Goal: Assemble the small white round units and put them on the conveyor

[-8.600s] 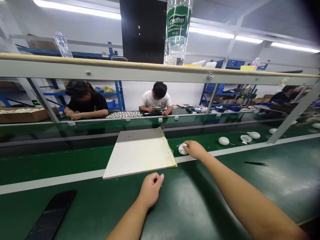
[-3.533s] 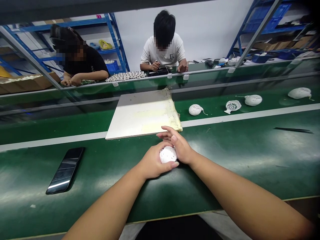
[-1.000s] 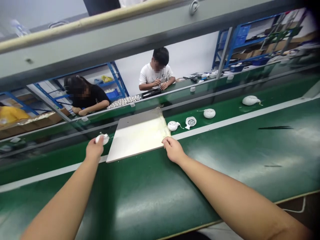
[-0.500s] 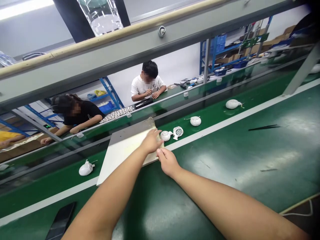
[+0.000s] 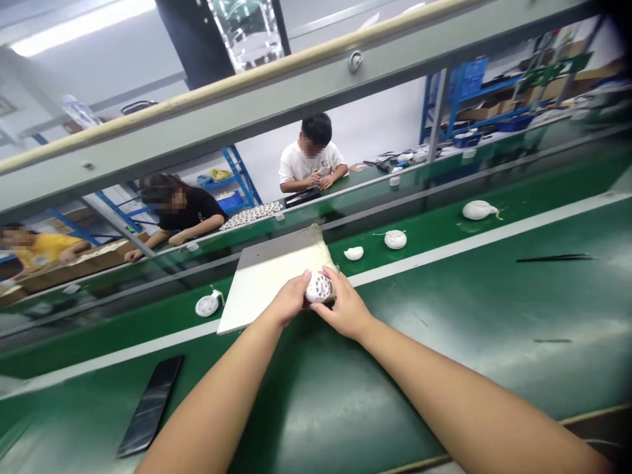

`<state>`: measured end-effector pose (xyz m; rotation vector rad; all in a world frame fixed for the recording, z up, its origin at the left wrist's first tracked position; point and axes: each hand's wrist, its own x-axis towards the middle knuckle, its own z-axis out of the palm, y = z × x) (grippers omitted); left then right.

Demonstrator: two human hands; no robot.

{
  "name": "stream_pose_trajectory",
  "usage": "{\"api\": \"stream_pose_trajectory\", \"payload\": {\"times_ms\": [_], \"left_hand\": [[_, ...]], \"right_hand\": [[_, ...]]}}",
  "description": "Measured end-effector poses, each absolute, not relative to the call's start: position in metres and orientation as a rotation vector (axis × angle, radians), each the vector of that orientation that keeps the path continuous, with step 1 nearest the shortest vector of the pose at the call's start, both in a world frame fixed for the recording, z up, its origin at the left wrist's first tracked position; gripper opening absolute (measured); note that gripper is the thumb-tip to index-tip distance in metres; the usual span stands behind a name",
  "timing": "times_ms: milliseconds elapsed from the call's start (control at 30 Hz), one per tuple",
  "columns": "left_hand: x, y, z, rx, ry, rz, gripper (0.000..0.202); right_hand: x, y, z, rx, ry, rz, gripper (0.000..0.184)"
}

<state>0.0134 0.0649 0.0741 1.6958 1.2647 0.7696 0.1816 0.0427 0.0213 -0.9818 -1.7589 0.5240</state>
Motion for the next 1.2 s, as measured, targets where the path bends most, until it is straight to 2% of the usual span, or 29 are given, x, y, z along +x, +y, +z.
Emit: {"api": "stream_pose_trajectory", "payload": {"times_ms": [167, 300, 400, 533, 633, 767, 1000, 1200], "left_hand": [[-0.006, 0.007, 0.071, 1.996, 1.433, 1.126, 0.07], [-0.004, -0.018, 0.069, 2.051, 1.209, 1.365, 0.056], [0.004, -0.024, 0.06, 1.827, 1.219, 1.475, 0.049], [0.007, -0.021, 0.047, 1.248, 1.123, 1.607, 0.053], [0.01, -0.02, 0.042, 0.969, 0.948, 1.589, 0.051], [0.022, -0.025, 0.041, 1.044, 0.892, 1.53, 0.05], [0.036, -0.038, 0.04, 1.384, 0.921, 1.509, 0.059], [0.037, -0.04, 0.034, 1.48, 0.961, 1.488, 0.052]], "right_hand": [[0.17, 0.016, 0.029, -0.93, -1.716, 1.008, 0.089], [0.159, 0.001, 0.033, -0.809, -1.617, 1.398, 0.091], [0.155, -0.004, 0.032, -0.793, -1.585, 1.515, 0.092], [0.161, 0.001, 0.031, -0.795, -1.398, 1.702, 0.076], [0.162, 0.008, 0.03, -0.829, -1.198, 1.571, 0.064], [0.15, 0.003, 0.024, -0.641, -1.103, 1.466, 0.052], [0.135, -0.014, 0.025, -0.576, -0.956, 1.543, 0.062], [0.135, -0.021, 0.023, -0.779, -1.109, 1.427, 0.069]]}}
